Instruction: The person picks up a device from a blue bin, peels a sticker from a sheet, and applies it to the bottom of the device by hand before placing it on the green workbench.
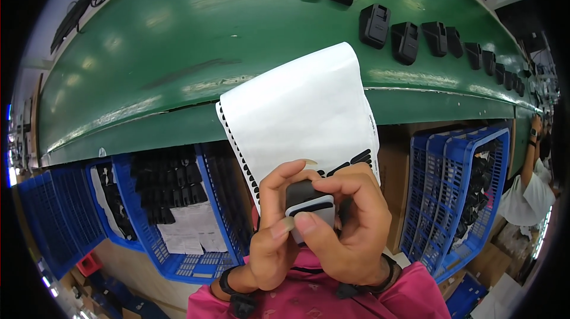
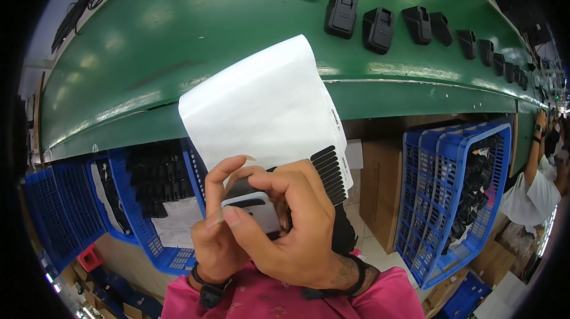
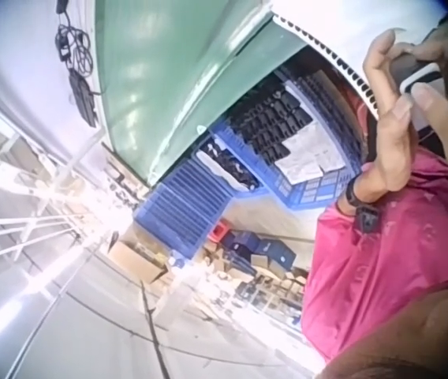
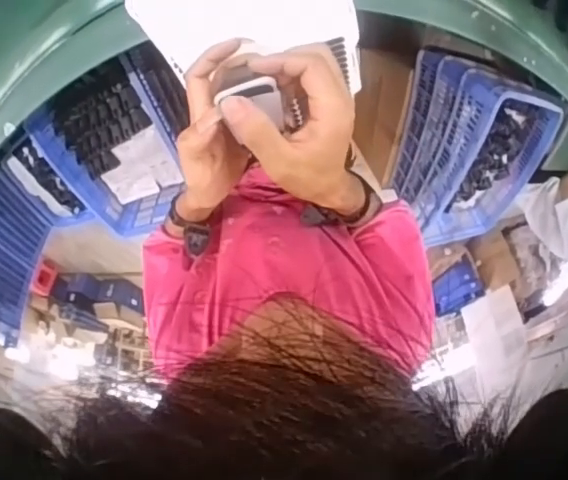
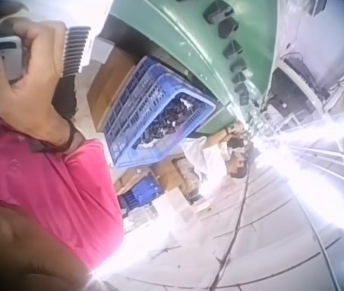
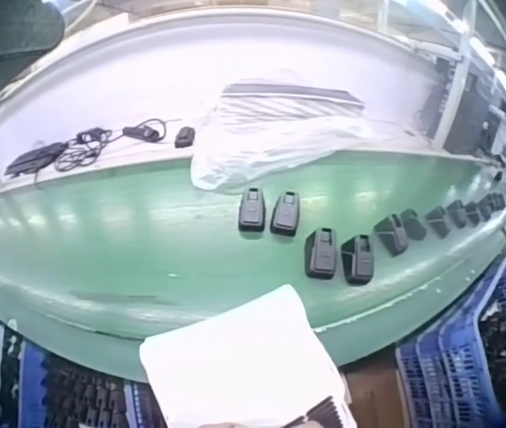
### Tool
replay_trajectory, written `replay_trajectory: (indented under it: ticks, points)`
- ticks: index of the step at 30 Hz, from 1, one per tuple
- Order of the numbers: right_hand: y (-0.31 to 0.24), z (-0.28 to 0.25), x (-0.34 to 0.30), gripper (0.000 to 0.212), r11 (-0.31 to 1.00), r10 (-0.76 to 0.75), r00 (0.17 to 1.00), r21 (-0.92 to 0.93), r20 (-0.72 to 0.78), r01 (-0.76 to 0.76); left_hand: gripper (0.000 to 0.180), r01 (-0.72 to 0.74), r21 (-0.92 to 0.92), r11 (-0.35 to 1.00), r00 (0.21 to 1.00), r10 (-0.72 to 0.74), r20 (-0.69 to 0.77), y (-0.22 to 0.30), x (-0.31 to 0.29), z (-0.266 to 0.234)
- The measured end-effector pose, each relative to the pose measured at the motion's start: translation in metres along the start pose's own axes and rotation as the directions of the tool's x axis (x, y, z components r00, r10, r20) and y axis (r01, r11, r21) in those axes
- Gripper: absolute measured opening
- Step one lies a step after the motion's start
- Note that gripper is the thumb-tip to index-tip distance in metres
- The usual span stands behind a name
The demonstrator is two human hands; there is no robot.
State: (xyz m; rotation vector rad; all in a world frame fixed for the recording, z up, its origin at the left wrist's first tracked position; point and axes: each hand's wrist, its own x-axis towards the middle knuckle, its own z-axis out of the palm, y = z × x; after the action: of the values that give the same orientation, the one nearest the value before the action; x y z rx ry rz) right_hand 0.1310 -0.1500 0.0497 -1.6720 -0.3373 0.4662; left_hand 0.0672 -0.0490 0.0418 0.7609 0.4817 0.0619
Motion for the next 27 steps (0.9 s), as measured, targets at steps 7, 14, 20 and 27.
replay_trajectory:
  ticks: [7,14,20,27]
  points:
    - [0.01,0.007,0.005,0.03,0.981,-0.194,0.975,-0.048,-0.105,0.19,0.076,-0.009,0.039,0.999,1.0,0.01,-0.017,0.001,0.0,0.001]
    - [0.006,0.004,0.001,0.027,0.994,-0.096,0.994,-0.05,-0.049,0.093,0.077,-0.027,0.05,0.998,0.999,0.029,-0.025,-0.003,0.0,0.001]
    - [0.015,0.008,0.004,0.028,0.978,-0.207,0.971,-0.05,-0.119,0.202,0.077,-0.021,0.058,0.998,0.999,0.023,-0.03,-0.001,0.0,0.0]
    - [0.004,-0.003,0.007,0.011,0.998,-0.06,0.998,0.026,-0.036,0.061,0.072,0.005,-0.019,1.0,0.999,-0.006,-0.032,-0.003,0.004,-0.003]
